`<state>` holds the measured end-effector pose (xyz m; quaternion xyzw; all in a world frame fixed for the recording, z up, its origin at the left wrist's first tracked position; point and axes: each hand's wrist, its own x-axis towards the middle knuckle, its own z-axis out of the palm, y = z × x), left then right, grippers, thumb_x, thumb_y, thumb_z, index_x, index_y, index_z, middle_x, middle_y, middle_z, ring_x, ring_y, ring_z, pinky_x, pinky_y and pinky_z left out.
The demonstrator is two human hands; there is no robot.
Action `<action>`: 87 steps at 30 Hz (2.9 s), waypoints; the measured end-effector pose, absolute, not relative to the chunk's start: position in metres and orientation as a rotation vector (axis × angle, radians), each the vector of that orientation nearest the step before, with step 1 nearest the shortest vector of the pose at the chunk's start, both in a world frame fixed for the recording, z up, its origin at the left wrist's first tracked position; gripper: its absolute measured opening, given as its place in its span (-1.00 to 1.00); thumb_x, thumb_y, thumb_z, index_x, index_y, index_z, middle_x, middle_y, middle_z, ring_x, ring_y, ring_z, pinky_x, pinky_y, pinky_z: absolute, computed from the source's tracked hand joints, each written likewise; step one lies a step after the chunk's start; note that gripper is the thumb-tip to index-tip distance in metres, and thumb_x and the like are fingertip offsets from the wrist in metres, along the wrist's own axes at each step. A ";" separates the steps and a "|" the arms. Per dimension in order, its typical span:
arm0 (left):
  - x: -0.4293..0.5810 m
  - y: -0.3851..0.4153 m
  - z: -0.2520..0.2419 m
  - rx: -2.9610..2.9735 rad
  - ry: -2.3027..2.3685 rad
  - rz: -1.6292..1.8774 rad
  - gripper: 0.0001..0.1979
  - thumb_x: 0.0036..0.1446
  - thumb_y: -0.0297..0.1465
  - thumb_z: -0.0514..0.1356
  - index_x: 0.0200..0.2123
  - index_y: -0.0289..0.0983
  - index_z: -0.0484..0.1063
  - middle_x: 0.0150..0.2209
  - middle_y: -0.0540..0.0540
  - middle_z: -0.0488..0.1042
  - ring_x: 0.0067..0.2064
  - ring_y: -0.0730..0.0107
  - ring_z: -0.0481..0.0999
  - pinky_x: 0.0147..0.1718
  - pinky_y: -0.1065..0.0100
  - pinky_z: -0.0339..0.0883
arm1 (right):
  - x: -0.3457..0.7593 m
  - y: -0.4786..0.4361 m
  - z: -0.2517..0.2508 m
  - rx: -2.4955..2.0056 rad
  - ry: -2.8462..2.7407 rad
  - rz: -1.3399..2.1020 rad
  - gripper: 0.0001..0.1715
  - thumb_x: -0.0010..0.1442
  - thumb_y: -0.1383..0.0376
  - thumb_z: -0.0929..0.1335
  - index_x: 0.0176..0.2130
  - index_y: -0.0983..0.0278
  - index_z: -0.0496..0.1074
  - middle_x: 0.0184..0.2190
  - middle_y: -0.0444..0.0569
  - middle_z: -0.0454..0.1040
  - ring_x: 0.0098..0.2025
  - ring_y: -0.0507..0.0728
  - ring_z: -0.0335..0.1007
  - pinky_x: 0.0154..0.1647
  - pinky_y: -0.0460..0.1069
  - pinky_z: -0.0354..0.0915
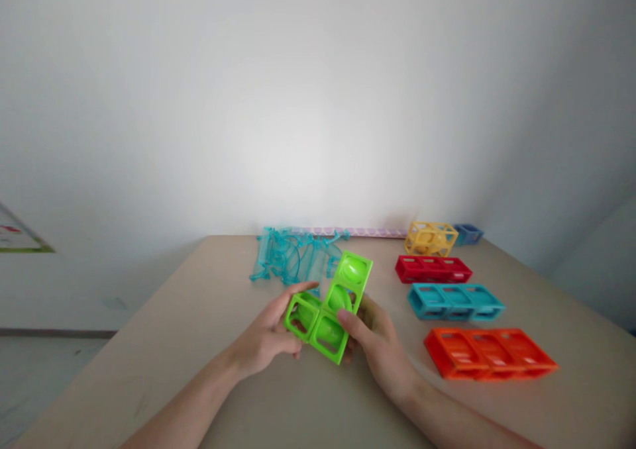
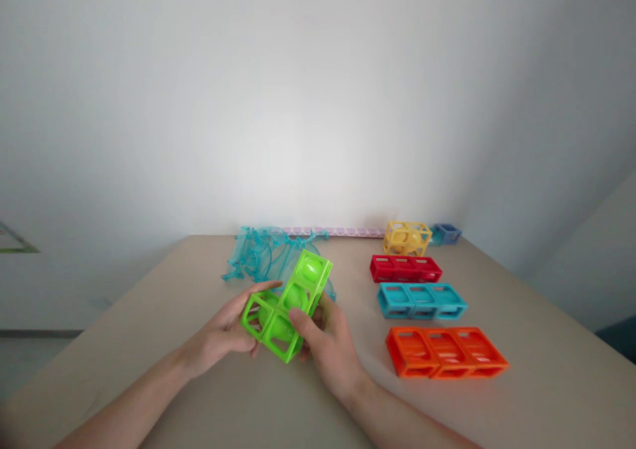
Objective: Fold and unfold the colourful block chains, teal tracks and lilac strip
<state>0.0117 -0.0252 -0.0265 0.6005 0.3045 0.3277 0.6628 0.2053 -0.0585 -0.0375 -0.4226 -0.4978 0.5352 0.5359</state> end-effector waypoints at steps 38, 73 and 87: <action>0.013 -0.026 -0.023 1.250 0.637 0.985 -0.22 -0.16 -0.44 0.43 0.14 -0.14 0.18 -0.15 -0.08 0.48 -0.18 0.27 0.53 -0.23 0.33 0.43 | 0.215 -0.055 -0.032 -0.665 -0.967 1.516 -0.67 0.12 0.10 0.39 -0.27 0.32 0.44 -0.48 -0.07 0.38 -0.49 0.04 0.32 -0.60 -0.12 0.30; 0.025 -0.023 -0.029 1.180 0.667 1.104 -0.65 -0.06 -0.37 0.38 -0.16 -0.24 0.46 -0.19 -0.10 0.55 -0.11 0.18 0.51 -0.08 0.21 0.34 | 0.203 -0.055 -0.036 -0.934 -1.129 1.216 -0.61 -0.09 0.16 0.53 -0.28 0.25 0.42 -0.42 -0.10 0.47 -0.40 0.09 0.39 -0.46 -0.06 0.32; 0.027 -0.025 -0.028 1.187 0.699 1.075 -0.55 -0.12 -0.38 0.41 -0.11 -0.25 0.41 -0.28 -0.07 0.56 -0.27 0.24 0.56 -0.30 0.29 0.43 | 0.198 -0.058 -0.040 -0.908 -1.179 1.269 -0.54 -0.09 0.16 0.54 -0.21 0.23 0.42 -0.31 -0.07 0.51 -0.29 0.12 0.45 -0.32 -0.03 0.37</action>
